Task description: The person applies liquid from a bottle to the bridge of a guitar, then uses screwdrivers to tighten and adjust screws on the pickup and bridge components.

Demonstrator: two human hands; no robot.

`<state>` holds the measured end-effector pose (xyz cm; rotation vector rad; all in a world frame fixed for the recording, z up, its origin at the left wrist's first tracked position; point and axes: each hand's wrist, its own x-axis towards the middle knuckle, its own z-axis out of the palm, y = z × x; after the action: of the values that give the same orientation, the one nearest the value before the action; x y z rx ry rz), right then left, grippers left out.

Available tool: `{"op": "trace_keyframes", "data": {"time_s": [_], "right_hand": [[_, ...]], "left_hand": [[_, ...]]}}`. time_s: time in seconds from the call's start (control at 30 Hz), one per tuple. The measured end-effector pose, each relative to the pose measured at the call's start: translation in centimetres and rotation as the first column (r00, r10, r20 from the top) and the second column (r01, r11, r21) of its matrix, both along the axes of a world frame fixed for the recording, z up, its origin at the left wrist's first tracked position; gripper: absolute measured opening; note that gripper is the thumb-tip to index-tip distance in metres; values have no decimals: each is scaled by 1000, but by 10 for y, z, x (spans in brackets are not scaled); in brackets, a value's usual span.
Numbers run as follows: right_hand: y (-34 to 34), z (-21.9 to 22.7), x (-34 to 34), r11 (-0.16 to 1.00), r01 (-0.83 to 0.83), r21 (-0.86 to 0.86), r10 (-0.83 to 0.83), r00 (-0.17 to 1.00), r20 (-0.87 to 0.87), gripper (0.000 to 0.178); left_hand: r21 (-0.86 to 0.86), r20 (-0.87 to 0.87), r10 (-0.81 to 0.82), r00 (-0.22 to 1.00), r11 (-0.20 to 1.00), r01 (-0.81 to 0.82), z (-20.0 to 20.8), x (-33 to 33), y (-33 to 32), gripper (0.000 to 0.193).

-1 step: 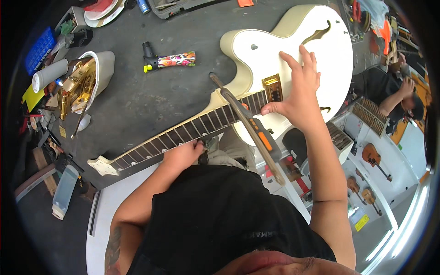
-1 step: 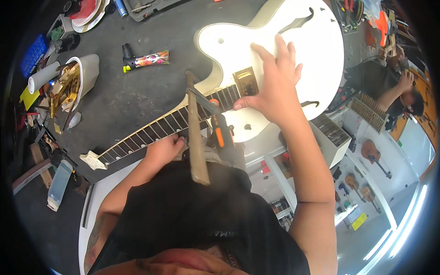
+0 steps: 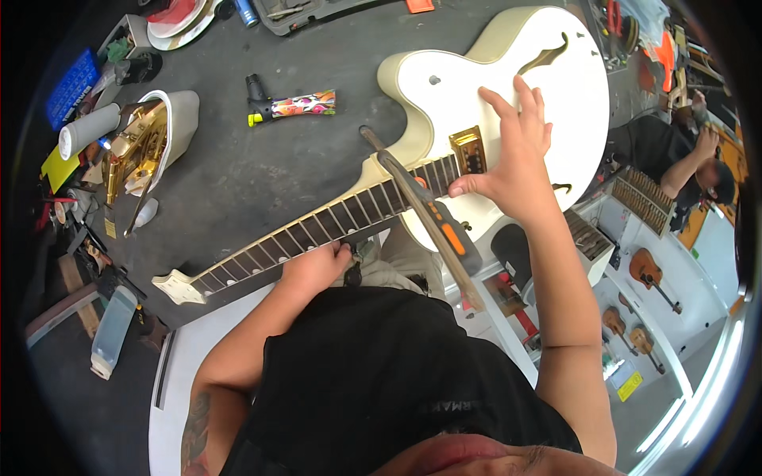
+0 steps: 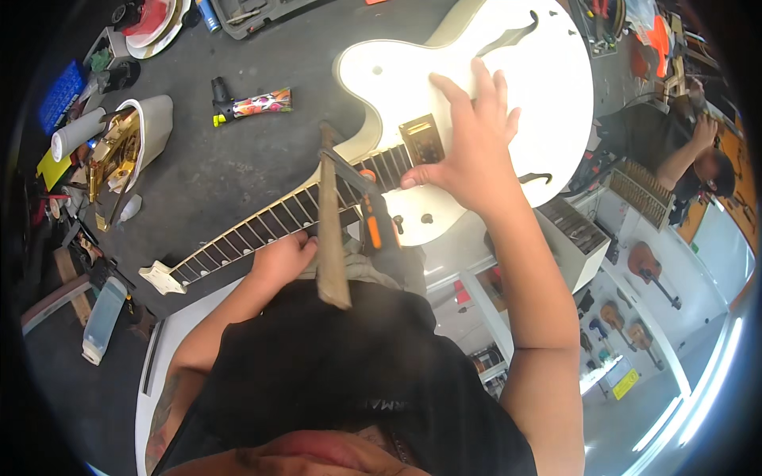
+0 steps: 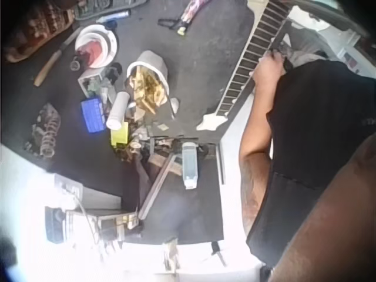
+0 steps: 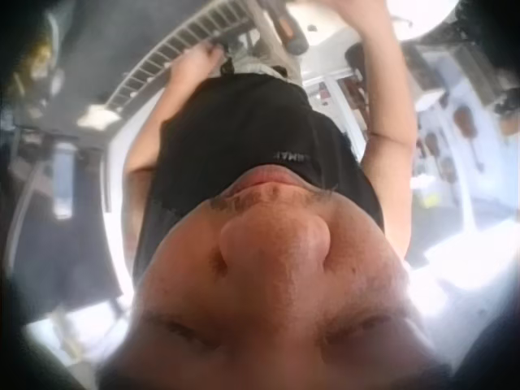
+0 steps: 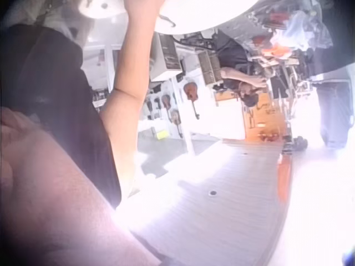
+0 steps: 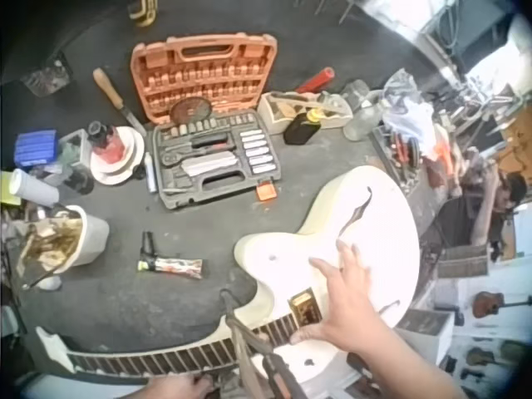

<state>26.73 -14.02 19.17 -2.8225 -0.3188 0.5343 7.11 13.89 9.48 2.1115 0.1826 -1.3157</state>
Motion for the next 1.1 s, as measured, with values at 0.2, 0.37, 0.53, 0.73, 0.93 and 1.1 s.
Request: {"op": "trace_keyframes", "data": {"time_s": [0.2,0.37,0.53,0.73,0.93,1.1], "right_hand": [[-15,0,-15,998,50,23,-52,996,72,116],[-74,-15,-40,759,59,649,-254,944,212,67],[-171,-47,-123,391,81,917,-653,726,214,14],[-207,-170,-287,490,456,743,-731,679,65,16],[-142,-375,-422,764,483,427,-351,867,-353,28],[-54,-404,-450,970,212,119,-17,549,-836,53]], "left_hand": [[28,161,-43,986,999,39,4,1,-7,38],[-47,553,-462,694,813,580,14,-16,-47,17],[-136,516,-661,545,564,814,-14,-26,-140,19],[-112,509,-735,447,458,882,-62,-40,-210,16],[-36,560,-768,311,352,935,-125,-40,-212,12],[-356,43,-486,873,809,468,-140,-44,-197,20]]}}
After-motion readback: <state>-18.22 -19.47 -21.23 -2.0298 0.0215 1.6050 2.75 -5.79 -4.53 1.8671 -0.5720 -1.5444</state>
